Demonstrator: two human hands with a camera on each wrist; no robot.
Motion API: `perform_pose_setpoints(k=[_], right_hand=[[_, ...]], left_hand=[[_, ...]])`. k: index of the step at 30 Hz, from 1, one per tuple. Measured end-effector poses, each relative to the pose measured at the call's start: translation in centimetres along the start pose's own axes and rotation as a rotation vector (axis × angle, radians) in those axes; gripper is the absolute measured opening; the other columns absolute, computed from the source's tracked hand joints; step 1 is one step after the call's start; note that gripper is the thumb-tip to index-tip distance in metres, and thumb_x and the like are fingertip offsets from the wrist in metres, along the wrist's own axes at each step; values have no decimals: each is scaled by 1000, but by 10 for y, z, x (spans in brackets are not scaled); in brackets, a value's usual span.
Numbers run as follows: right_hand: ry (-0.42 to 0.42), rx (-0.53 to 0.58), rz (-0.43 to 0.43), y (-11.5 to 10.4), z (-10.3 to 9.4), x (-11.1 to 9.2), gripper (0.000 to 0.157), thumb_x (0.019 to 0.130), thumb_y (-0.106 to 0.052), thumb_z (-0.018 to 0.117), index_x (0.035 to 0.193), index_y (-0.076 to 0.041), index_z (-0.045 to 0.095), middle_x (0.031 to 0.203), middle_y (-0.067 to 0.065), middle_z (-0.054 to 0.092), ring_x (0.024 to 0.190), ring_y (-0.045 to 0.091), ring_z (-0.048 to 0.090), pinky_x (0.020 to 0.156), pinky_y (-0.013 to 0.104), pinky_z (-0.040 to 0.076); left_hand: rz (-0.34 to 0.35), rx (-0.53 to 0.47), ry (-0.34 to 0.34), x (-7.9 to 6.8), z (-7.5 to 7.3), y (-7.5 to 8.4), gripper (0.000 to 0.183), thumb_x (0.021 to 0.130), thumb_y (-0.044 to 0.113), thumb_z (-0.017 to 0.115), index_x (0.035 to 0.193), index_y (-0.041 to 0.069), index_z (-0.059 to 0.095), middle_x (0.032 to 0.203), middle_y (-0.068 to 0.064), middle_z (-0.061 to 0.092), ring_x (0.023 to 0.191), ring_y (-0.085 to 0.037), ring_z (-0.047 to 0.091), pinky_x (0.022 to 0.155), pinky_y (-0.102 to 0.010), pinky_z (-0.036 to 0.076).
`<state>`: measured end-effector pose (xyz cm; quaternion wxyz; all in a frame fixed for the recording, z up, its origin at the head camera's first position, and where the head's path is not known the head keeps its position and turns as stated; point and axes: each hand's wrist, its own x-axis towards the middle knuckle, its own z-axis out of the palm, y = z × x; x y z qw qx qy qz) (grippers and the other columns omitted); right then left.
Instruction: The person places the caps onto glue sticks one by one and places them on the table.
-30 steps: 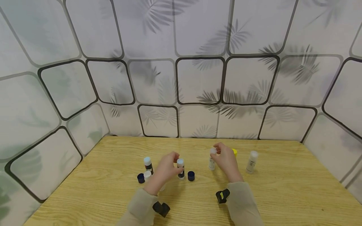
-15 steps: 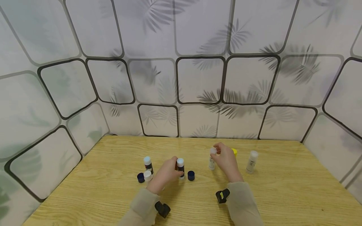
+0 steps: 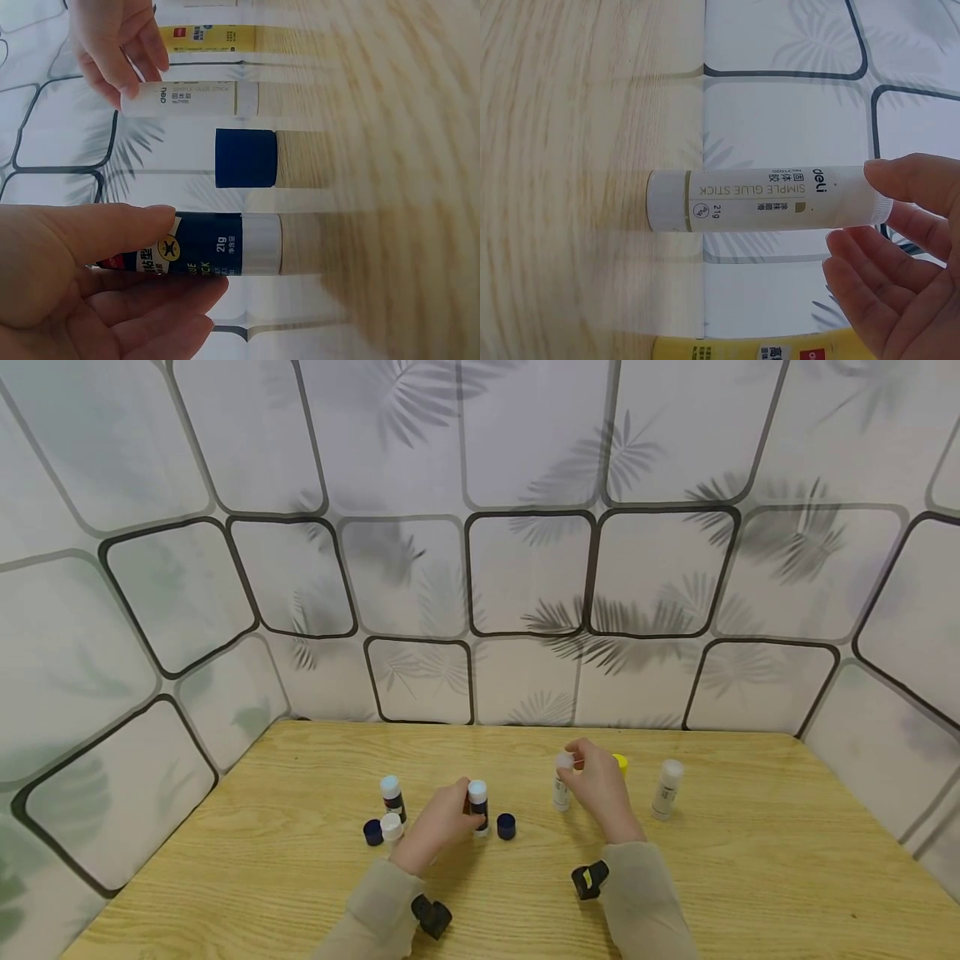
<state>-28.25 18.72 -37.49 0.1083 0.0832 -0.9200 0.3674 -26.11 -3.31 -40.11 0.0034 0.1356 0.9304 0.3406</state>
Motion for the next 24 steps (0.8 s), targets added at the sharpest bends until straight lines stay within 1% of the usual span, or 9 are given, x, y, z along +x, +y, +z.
perform_pose_setpoints(k=[6, 11, 18, 24], right_hand=[[2, -2, 2, 2, 1, 1, 35, 84, -10, 60, 113, 5, 50, 106, 24, 54, 95, 36, 53, 76, 46, 44], [6, 6, 1, 4, 1, 0, 35, 84, -11, 60, 114, 5, 50, 106, 24, 54, 95, 36, 52, 75, 46, 44], [1, 14, 3, 6, -2, -1, 38, 85, -14, 59, 117, 5, 48, 110, 25, 52, 99, 38, 50, 77, 47, 43], [13, 10, -22, 3, -6, 0, 38, 85, -15, 59, 116, 4, 48, 111, 26, 51, 101, 38, 49, 79, 46, 43]], left_hand=[[20, 0, 1, -1, -1, 0, 20, 79, 7, 66, 91, 2, 51, 80, -8, 56, 71, -19, 55, 57, -30, 44], [53, -25, 30, -3, -5, 4, 18, 80, 5, 65, 91, 2, 51, 80, -7, 55, 70, -18, 54, 56, -29, 44], [124, -47, 129, -5, -11, 16, 16, 80, 5, 63, 90, 4, 51, 79, -2, 52, 68, -13, 50, 57, -26, 43], [201, -54, 243, -11, -16, 29, 21, 79, 5, 62, 97, 2, 53, 87, -3, 53, 75, -13, 52, 63, -26, 45]])
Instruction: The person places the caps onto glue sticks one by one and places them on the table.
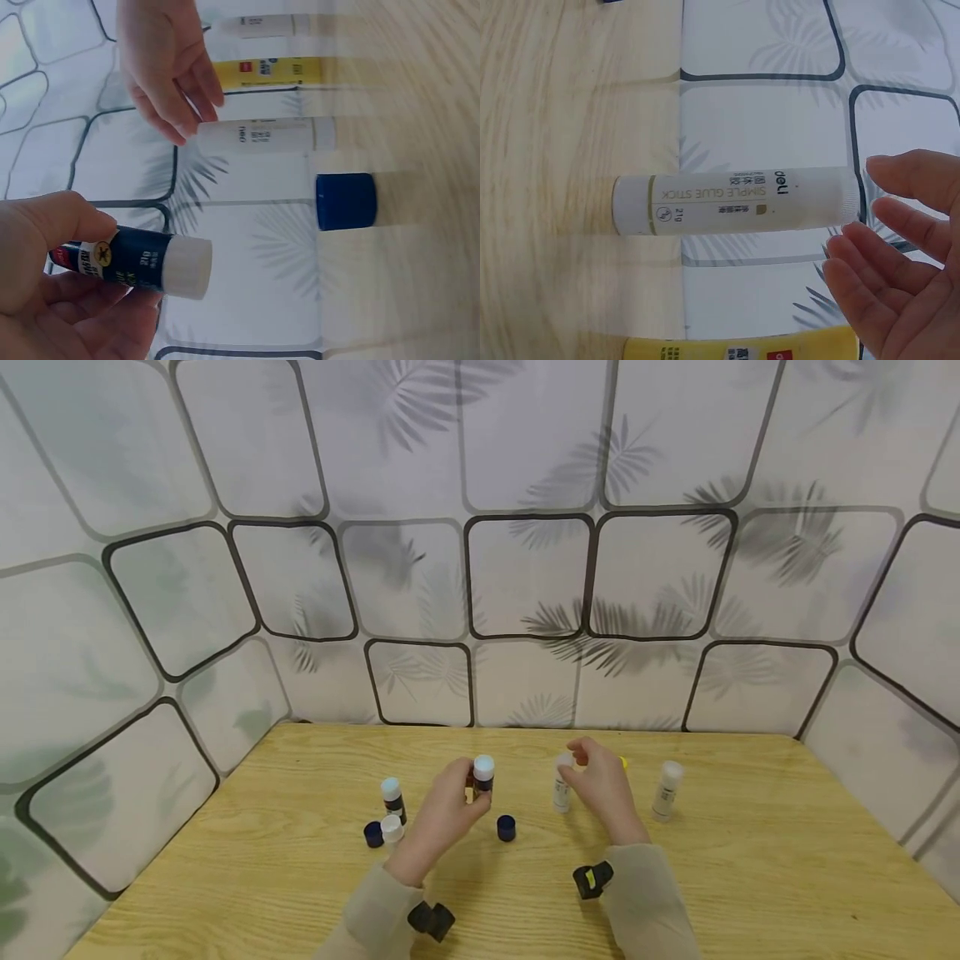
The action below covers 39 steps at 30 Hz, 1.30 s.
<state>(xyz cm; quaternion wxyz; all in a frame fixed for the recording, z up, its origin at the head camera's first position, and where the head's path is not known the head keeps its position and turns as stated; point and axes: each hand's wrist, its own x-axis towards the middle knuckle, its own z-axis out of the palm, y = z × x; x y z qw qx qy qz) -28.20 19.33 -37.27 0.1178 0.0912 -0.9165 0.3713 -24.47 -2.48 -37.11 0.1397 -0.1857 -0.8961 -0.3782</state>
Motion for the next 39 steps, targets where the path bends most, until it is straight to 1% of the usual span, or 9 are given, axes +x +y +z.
perform_pose_setpoints(k=[4, 9, 16, 21, 24, 27, 30, 33, 39], right_hand=[[12, -1, -14, -4, -2, 0, 38, 85, -15, 59, 116, 5, 49, 110, 26, 51, 101, 38, 49, 79, 45, 43], [33, 3, -23, -8, -3, 0, 38, 85, -14, 59, 116, 5, 49, 112, 25, 51, 102, 37, 48, 81, 44, 43], [52, 18, -47, -20, -5, -4, 37, 85, -13, 60, 116, 4, 50, 113, 22, 51, 103, 35, 47, 82, 44, 42], [61, 25, -108, -31, -2, -7, 34, 82, -9, 62, 111, 5, 53, 109, 21, 54, 98, 34, 50, 79, 44, 44], [53, 13, -149, -37, 3, -8, 32, 80, -8, 64, 108, 6, 55, 105, 21, 56, 94, 33, 53, 76, 43, 46], [22, -13, -175, -42, 9, -9, 31, 79, -7, 65, 106, 5, 56, 103, 20, 57, 91, 32, 55, 74, 41, 47], [-28, -41, -189, -43, 18, -9, 30, 78, -9, 67, 104, 3, 57, 99, 16, 58, 89, 30, 56, 73, 40, 47], [-83, -62, -212, -45, 26, -9, 28, 76, -10, 69, 101, 0, 59, 96, 12, 59, 85, 27, 57, 71, 39, 48], [-210, -105, -244, -48, 39, -10, 26, 73, -11, 72, 94, -2, 60, 95, 11, 60, 80, 24, 57, 69, 36, 47]], left_hand=[[49, 3, 72, -3, -7, 8, 24, 79, 5, 61, 102, 1, 54, 91, -5, 54, 76, -13, 53, 63, -25, 45], [96, 63, 131, -4, -15, 16, 25, 78, 7, 61, 102, 1, 56, 91, -6, 56, 74, -13, 53, 61, -24, 45], [139, 107, 152, -6, -22, 20, 25, 79, 10, 62, 103, 2, 58, 91, -5, 57, 76, -13, 53, 63, -25, 46], [169, 112, 158, -7, -27, 23, 25, 80, 11, 62, 103, 3, 59, 91, -4, 56, 76, -13, 52, 63, -24, 45], [174, 112, 157, -8, -29, 24, 25, 80, 11, 62, 104, 3, 59, 90, -5, 56, 74, -13, 51, 61, -24, 44], [172, 113, 152, -8, -30, 24, 25, 81, 12, 62, 104, 3, 58, 89, -4, 55, 73, -13, 50, 60, -24, 44], [171, 111, 147, -9, -30, 24, 26, 81, 12, 62, 105, 3, 58, 89, -4, 55, 73, -13, 50, 61, -24, 44], [178, 111, 147, -9, -30, 24, 26, 80, 12, 62, 105, 3, 58, 89, -4, 54, 73, -13, 49, 61, -23, 44], [193, 111, 150, -8, -29, 23, 27, 80, 12, 64, 105, 4, 59, 90, -3, 55, 76, -13, 50, 62, -23, 44]])
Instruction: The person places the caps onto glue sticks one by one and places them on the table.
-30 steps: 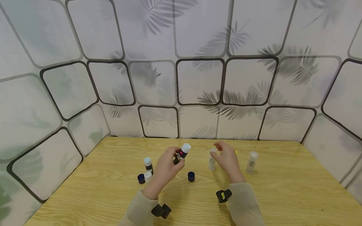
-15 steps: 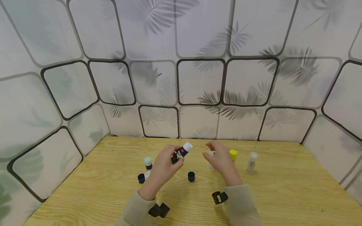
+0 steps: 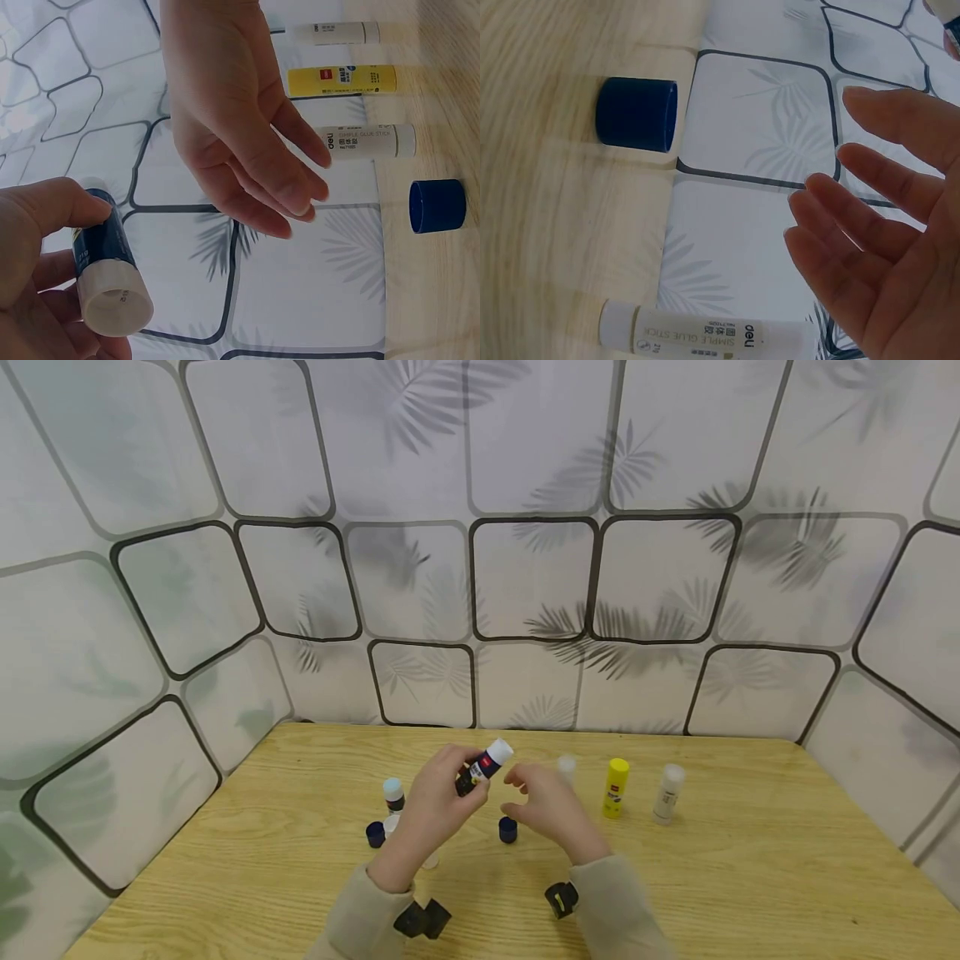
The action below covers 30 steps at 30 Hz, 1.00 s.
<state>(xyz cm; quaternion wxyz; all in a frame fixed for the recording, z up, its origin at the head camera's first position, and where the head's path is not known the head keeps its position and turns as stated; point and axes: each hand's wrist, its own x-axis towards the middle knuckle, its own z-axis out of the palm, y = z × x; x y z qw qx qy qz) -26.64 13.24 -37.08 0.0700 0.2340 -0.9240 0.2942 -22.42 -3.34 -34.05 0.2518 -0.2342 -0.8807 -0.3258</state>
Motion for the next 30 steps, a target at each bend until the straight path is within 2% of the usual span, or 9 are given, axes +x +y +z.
perform_pose_setpoints(k=[6, 9, 17, 24, 30], right_hand=[[-151, 31, 9, 0, 9, -2, 25, 73, -12, 72, 93, -3, 60, 94, 11, 60, 81, 26, 56, 68, 38, 46], [-195, 20, 19, 0, 12, -2, 25, 73, -13, 72, 92, -3, 59, 93, 11, 60, 81, 27, 56, 68, 40, 46], [-245, -67, 45, 1, 19, -2, 27, 71, -17, 73, 92, -7, 59, 88, 7, 59, 75, 22, 56, 62, 39, 46], [-285, -26, 46, 1, 20, -4, 30, 72, -12, 72, 98, -4, 60, 91, 8, 59, 77, 24, 56, 64, 40, 46], [-300, -18, 42, -1, 20, -5, 28, 71, -9, 72, 95, -2, 60, 84, 8, 59, 74, 22, 54, 64, 40, 46]], left_hand=[[7, -7, -2, 0, 1, 0, 26, 79, 13, 64, 103, 4, 59, 90, -3, 55, 75, -12, 49, 61, -23, 43], [7, -4, -9, 0, 1, 0, 26, 79, 12, 64, 102, 4, 60, 89, -3, 55, 74, -12, 49, 61, -23, 42], [1, 0, -30, 1, 1, 0, 26, 79, 12, 65, 103, 4, 60, 91, -4, 56, 77, -13, 52, 63, -23, 45], [-1, 4, -44, 1, 1, -1, 26, 79, 13, 65, 103, 4, 60, 93, -4, 57, 79, -13, 52, 65, -24, 45], [-7, 3, -52, 1, 1, -1, 27, 80, 14, 65, 104, 4, 60, 93, -4, 57, 80, -13, 53, 65, -24, 45]])
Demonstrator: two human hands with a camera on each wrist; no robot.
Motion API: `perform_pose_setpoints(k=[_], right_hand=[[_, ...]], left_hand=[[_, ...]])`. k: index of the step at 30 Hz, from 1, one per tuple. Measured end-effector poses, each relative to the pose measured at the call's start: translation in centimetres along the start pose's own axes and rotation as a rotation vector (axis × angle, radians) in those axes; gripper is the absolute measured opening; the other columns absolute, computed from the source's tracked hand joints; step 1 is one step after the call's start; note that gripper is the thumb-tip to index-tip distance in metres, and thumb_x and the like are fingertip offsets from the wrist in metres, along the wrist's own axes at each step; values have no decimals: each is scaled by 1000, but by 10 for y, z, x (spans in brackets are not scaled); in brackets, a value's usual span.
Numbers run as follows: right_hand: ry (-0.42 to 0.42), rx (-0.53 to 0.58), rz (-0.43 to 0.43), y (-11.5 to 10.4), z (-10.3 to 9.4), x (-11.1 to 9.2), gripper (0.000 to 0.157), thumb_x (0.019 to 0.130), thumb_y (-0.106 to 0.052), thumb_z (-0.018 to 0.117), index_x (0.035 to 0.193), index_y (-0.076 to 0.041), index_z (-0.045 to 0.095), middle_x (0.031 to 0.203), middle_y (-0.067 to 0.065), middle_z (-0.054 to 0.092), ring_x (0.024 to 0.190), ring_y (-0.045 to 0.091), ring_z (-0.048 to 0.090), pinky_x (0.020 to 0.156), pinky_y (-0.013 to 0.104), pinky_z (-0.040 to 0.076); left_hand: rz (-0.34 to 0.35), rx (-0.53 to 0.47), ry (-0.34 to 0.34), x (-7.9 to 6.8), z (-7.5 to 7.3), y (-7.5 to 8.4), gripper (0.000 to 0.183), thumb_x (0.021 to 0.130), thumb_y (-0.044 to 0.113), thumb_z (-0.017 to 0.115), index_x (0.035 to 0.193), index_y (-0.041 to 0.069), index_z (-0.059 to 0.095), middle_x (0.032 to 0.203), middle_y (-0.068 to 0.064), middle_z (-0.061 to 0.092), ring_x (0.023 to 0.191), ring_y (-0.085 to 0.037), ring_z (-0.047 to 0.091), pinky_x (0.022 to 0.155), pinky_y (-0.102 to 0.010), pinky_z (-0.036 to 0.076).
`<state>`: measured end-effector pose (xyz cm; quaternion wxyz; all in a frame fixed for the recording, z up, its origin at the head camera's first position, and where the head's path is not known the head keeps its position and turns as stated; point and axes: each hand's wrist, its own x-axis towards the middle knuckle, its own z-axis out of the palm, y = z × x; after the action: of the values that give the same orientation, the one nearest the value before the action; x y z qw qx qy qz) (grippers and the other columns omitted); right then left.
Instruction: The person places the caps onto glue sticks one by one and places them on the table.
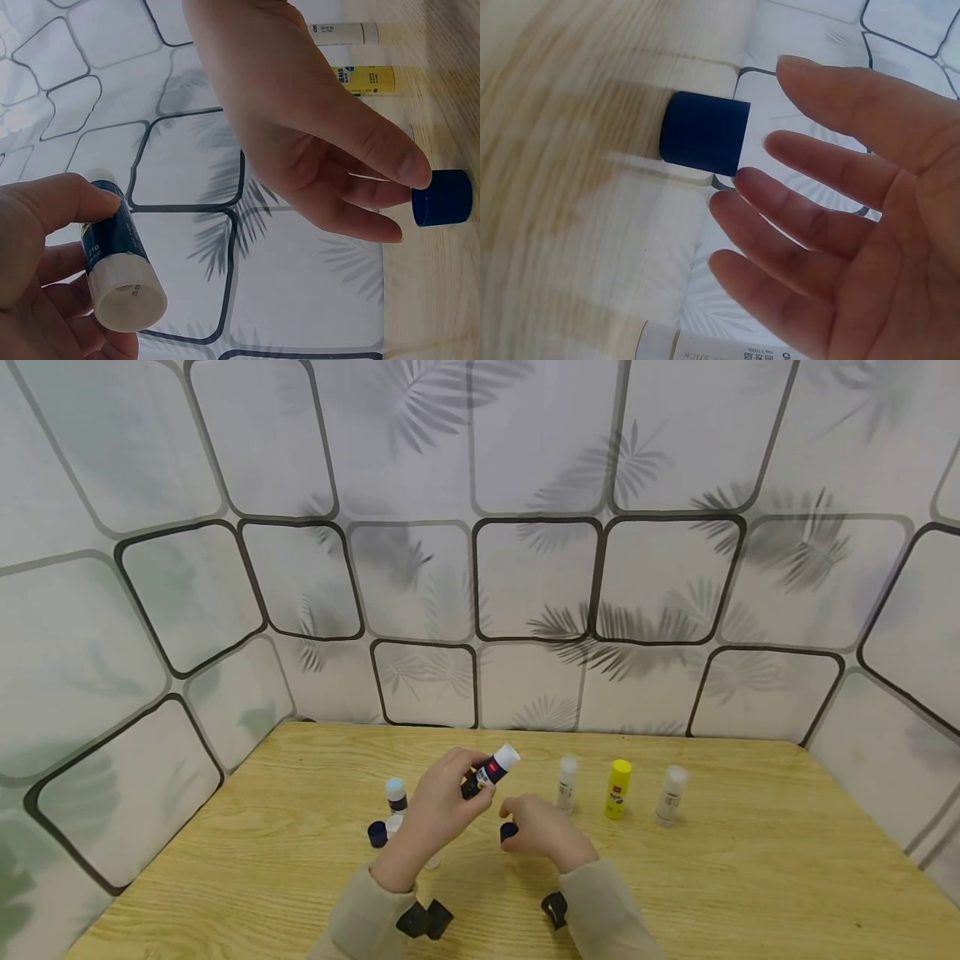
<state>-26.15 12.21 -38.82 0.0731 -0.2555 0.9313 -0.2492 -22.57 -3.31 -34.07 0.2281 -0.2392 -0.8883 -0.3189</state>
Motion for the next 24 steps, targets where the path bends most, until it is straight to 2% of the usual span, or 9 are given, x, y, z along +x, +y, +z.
perform_pose_setpoints(k=[5, 12, 24], right_hand=[[-43, -6, 23, -3, 0, -2, 28, 70, -10, 74, 93, -1, 61, 77, 4, 56, 69, 18, 51, 62, 39, 44], [-89, 8, 36, -4, 0, -4, 22, 68, -7, 73, 85, -8, 59, 81, 4, 57, 72, 20, 52, 65, 41, 44], [-120, 11, -64, -2, 2, -7, 21, 67, 2, 69, 78, -8, 54, 71, -1, 52, 63, 16, 44, 57, 32, 38]], left_hand=[[5, 0, 9, 0, 0, 0, 26, 78, 12, 65, 103, 4, 60, 92, -3, 58, 79, -13, 54, 64, -24, 45], [12, 10, 15, 0, 0, 0, 26, 78, 12, 65, 103, 4, 60, 93, -4, 58, 79, -13, 54, 64, -23, 45], [1, -7, 2, 0, -2, 1, 26, 79, 13, 65, 103, 4, 60, 93, -3, 58, 78, -12, 54, 63, -22, 45]])
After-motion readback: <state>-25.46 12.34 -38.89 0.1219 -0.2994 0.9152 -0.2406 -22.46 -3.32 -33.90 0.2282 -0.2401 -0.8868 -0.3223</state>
